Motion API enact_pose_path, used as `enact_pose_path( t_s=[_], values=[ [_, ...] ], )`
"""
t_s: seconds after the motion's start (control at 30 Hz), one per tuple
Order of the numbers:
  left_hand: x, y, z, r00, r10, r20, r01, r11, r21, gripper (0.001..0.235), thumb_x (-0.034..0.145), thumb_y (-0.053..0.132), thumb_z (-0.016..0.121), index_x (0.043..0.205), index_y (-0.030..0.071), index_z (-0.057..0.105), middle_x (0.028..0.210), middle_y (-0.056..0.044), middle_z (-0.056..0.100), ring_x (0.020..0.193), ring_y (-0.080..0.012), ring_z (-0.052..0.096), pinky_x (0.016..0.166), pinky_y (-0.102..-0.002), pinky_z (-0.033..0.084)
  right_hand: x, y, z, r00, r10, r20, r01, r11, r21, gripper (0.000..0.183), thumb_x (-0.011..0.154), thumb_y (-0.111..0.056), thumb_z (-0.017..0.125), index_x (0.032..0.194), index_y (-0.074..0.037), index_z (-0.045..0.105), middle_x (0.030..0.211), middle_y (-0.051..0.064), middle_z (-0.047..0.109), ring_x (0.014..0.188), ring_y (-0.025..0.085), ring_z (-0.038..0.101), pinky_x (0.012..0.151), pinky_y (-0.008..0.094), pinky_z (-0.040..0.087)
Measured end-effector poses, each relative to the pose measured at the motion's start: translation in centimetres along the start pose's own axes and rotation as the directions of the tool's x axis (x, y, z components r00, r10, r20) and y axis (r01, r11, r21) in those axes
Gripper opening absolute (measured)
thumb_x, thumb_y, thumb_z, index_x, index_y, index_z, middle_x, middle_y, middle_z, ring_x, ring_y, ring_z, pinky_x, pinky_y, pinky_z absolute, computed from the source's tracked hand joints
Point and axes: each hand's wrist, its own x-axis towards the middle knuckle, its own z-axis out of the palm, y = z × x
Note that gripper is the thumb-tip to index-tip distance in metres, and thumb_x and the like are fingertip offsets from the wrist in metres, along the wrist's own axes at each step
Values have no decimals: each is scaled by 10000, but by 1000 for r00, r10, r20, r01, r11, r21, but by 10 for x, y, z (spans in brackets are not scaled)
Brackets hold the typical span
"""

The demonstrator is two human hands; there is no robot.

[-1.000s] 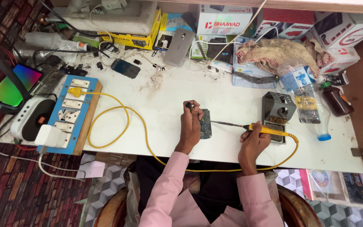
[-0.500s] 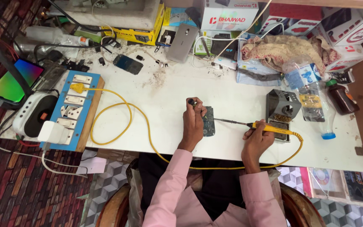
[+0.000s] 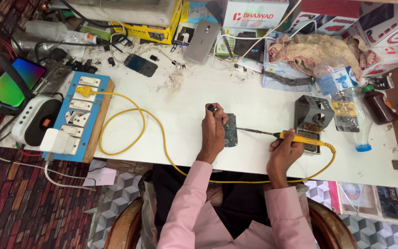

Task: The person uses a soldering iron to apply heat to a small circuit board held in the left hand. The person repeatedly touches the iron tip to different points on the board while occasionally adjusting the board's position on the workbench.

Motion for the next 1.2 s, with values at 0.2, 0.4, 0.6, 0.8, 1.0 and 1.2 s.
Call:
enact_pose_path(
  t_s=[0.2,0.4,0.6,0.8,1.0,1.2],
  values=[
    [2,1,0,1000,13,2,-13,999,-37,301,1139,329,329,1044,48,381,866,-62,461,713,-157,478,677,-327,465,0,1,-1,1000,25,-10,-25,999,-36,234,1097,-179,533,927,-18,523,680,39,488,482,95,449,421,263,377],
    [0,1,1,1000,23,4,-23,1000,-15,280,1140,310,311,1036,55,362,868,-55,443,709,-158,472,667,-320,459,-2,2,-4,999,-38,-31,39,999,13,236,1105,-188,540,930,-35,499,734,18,503,482,83,424,426,260,364],
    [-1,1,1,999,33,12,-33,999,-6,266,1143,294,302,1038,57,360,871,-59,448,706,-165,489,657,-321,457,0,1,-2,1000,-17,8,17,1000,-1,244,1102,-192,531,932,-17,521,688,46,490,466,97,441,408,267,376],
    [-2,1,2,999,33,-8,-33,999,10,265,1137,298,320,1085,45,380,883,-68,481,704,-164,484,650,-325,456,-2,0,0,999,25,-39,-26,999,-23,208,1092,-174,515,957,-18,534,721,33,508,478,87,450,414,260,379],
    [-2,1,3,1000,15,-22,-13,999,53,285,1137,320,333,1106,44,397,795,-68,506,675,-162,483,647,-329,447,-2,-4,0,999,-31,-21,32,999,14,227,1110,-172,519,949,-12,524,691,31,490,470,86,415,422,261,371],
    [-2,0,3,1000,18,-14,-17,998,53,305,1134,340,327,1070,49,391,774,-55,487,670,-159,479,635,-322,443,-1,-4,2,999,29,-26,-29,999,-14,218,1088,-163,525,925,-19,536,669,24,502,469,87,447,417,260,390]
  ],
)
